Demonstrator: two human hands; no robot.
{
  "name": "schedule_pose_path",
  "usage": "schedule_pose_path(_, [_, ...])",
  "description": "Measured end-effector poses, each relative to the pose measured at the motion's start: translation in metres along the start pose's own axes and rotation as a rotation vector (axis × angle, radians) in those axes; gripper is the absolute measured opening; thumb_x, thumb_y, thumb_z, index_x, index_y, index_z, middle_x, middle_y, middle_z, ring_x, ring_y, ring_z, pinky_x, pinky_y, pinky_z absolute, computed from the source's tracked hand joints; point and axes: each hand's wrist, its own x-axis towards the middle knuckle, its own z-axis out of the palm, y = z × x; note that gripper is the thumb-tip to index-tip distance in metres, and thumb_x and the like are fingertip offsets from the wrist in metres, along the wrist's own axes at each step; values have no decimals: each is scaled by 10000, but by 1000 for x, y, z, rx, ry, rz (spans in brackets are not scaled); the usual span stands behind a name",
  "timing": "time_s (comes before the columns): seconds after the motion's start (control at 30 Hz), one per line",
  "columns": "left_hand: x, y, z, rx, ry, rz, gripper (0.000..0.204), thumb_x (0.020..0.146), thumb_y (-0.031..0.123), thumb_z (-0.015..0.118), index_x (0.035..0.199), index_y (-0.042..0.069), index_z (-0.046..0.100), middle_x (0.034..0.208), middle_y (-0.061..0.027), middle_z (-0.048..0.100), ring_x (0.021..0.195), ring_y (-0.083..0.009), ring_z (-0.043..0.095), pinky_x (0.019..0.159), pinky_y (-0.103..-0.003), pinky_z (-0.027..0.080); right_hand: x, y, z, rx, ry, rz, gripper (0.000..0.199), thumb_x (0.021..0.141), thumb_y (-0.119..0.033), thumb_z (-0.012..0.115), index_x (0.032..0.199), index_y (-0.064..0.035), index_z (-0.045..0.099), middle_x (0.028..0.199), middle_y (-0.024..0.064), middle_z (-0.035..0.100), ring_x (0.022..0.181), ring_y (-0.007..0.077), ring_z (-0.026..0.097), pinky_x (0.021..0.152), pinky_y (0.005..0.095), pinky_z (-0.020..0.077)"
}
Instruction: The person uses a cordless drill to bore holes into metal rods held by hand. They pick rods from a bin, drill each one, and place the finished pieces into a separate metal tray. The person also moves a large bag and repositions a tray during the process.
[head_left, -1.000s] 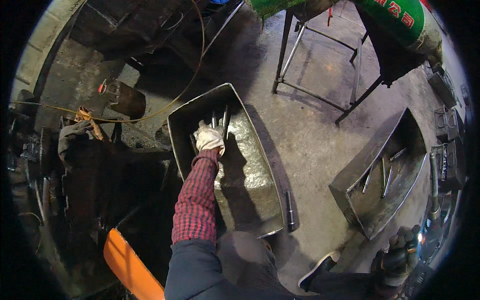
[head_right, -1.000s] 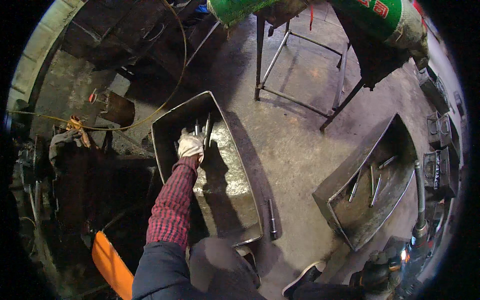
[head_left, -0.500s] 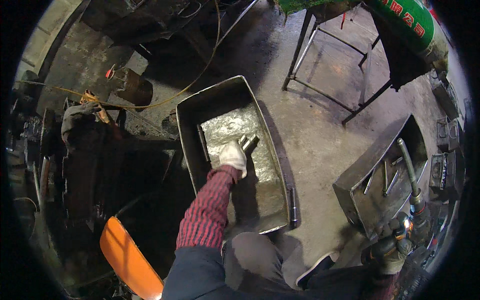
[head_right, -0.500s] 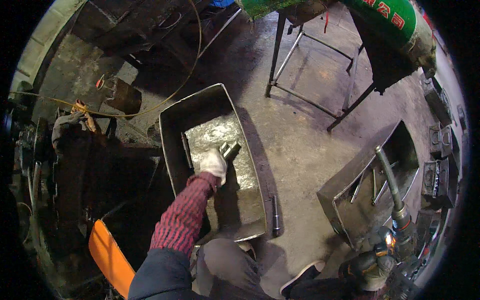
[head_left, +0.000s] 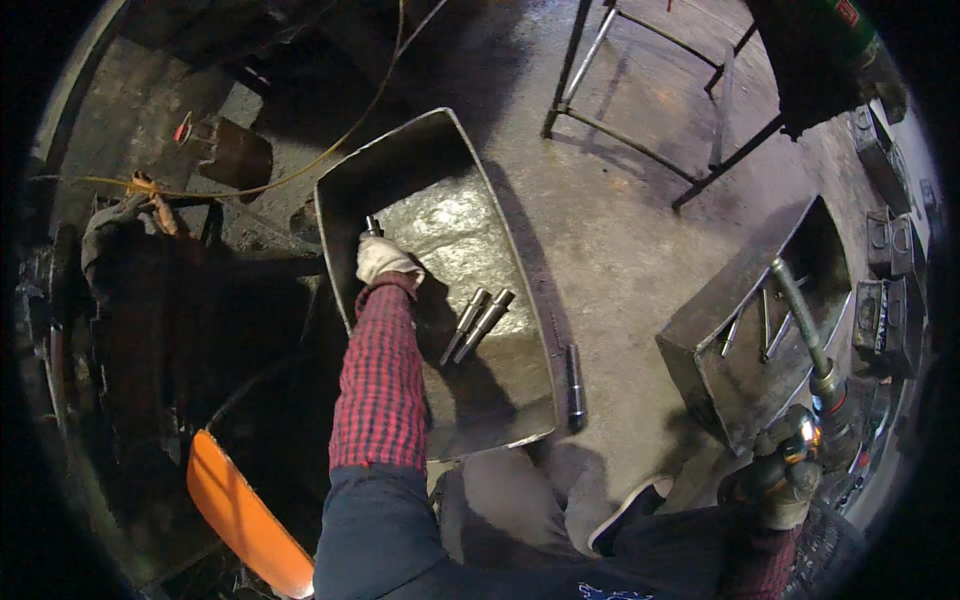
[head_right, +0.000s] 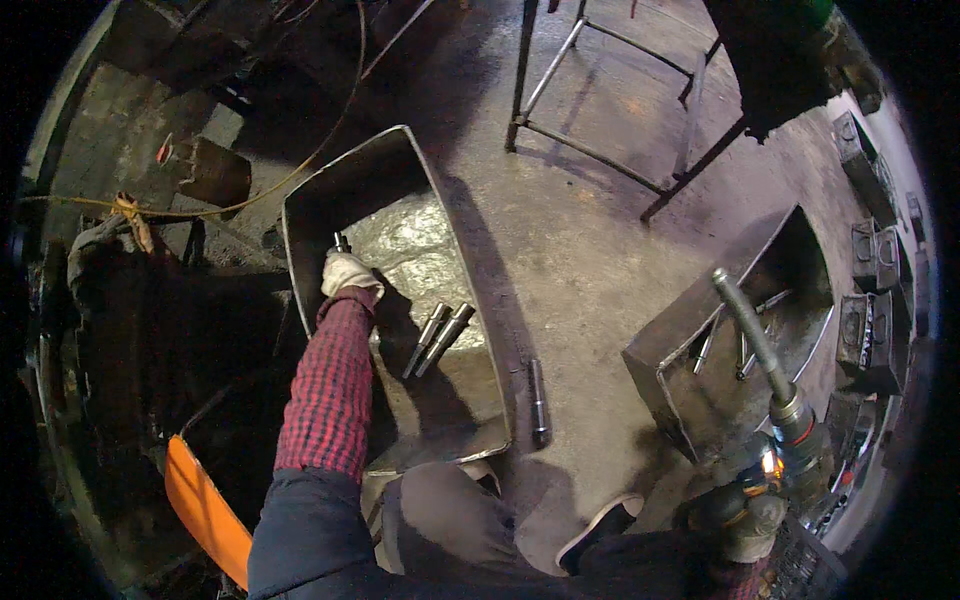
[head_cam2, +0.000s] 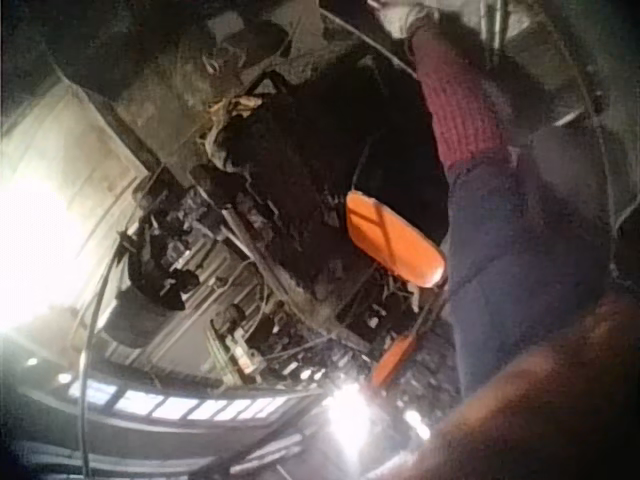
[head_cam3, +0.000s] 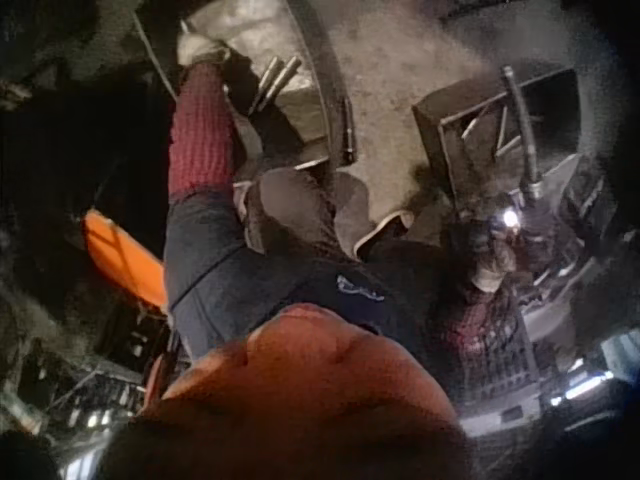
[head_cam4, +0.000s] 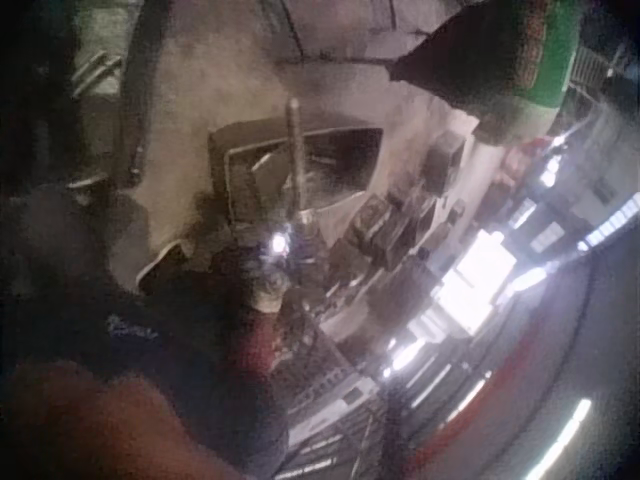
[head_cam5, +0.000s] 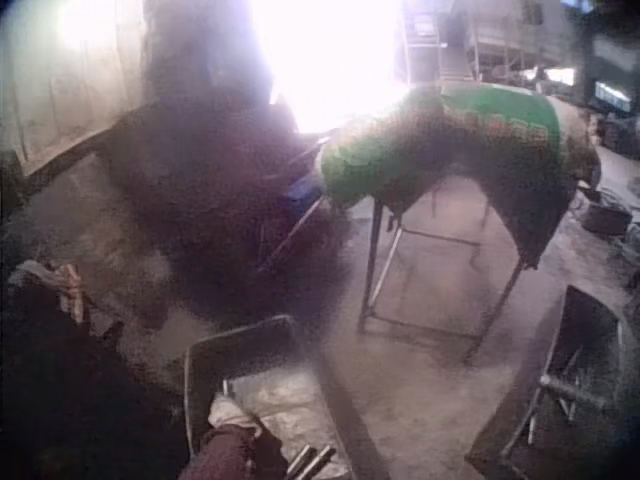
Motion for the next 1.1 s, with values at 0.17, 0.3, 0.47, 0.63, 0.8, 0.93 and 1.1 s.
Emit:
schedule_pose_path(0.17, [13, -9, 19, 243, -103, 407, 180, 895, 174, 708, 1006, 73, 809, 998, -139, 812, 1003, -297, 794, 825, -406, 630, -21, -7, 10, 242, -178, 259, 814, 842, -523, 846, 1461, -110, 519, 1233, 98, 666, 1041, 258, 682, 733, 403, 602])
schedule_pose_path(0.3, [-8, -13, -23, -914, -255, 447, 228, 996, 191, 628, 1112, 61, 775, 975, -118, 761, 894, -239, 718, 798, -372, 564, -19, 2, 1, 150, -228, 170, 780, 881, -559, 808, 1461, -125, 519, 1212, 111, 669, 951, 274, 696, 717, 412, 596])
schedule_pose_path(0.47, [-111, -27, -189, -2178, -564, 450, 248, 1086, 198, 606, 1295, 70, 640, 1067, -60, 654, 1037, -208, 647, 985, -383, 547, 18, 16, -29, -223, 49, 98, 575, 978, -540, 678, 1280, -51, 667, 1161, 110, 720, 926, 279, 706, 815, 456, 600])
schedule_pose_path(0.63, [-257, -9, -334, -2346, -841, 543, 469, 1049, 429, 657, 1327, 55, 605, 1091, -77, 604, 1110, -219, 614, 1047, -451, 534, 46, -14, 6, -3, -513, -1, 594, 875, -218, 761, 1413, -11, 614, 1314, 168, 713, 1170, 343, 708, 1048, 518, 569])
schedule_pose_path(0.8, [-338, 33, -360, -1638, -504, 403, 480, 1008, 417, 701, 1245, 0, 678, 730, 15, 490, 659, -115, 541, 769, -377, 592, 69, -8, 37, 266, -573, 75, 836, 784, -209, 892, 1514, -16, 532, 1361, 149, 687, 1171, 323, 704, 1054, 503, 571])
schedule_pose_path(0.93, [-354, 52, -341, -1658, -206, 656, 266, 1024, 245, 647, 1156, 17, 684, 790, -15, 578, 684, -124, 558, 755, -316, 563, 67, 12, -3, -24, -542, -61, 755, 796, -241, 942, 1447, -101, 588, 1288, 61, 702, 1146, 232, 697, 972, 410, 618])
schedule_pose_path(1.1, [-361, 79, -285, -1531, -498, 391, 94, 1002, 131, 689, 1054, 54, 674, 854, -15, 615, 730, -130, 619, 664, -284, 535, 54, 38, -25, -23, -446, 98, 819, 816, -197, 948, 1509, -115, 519, 1375, 53, 655, 1193, 204, 667, 988, 396, 616])
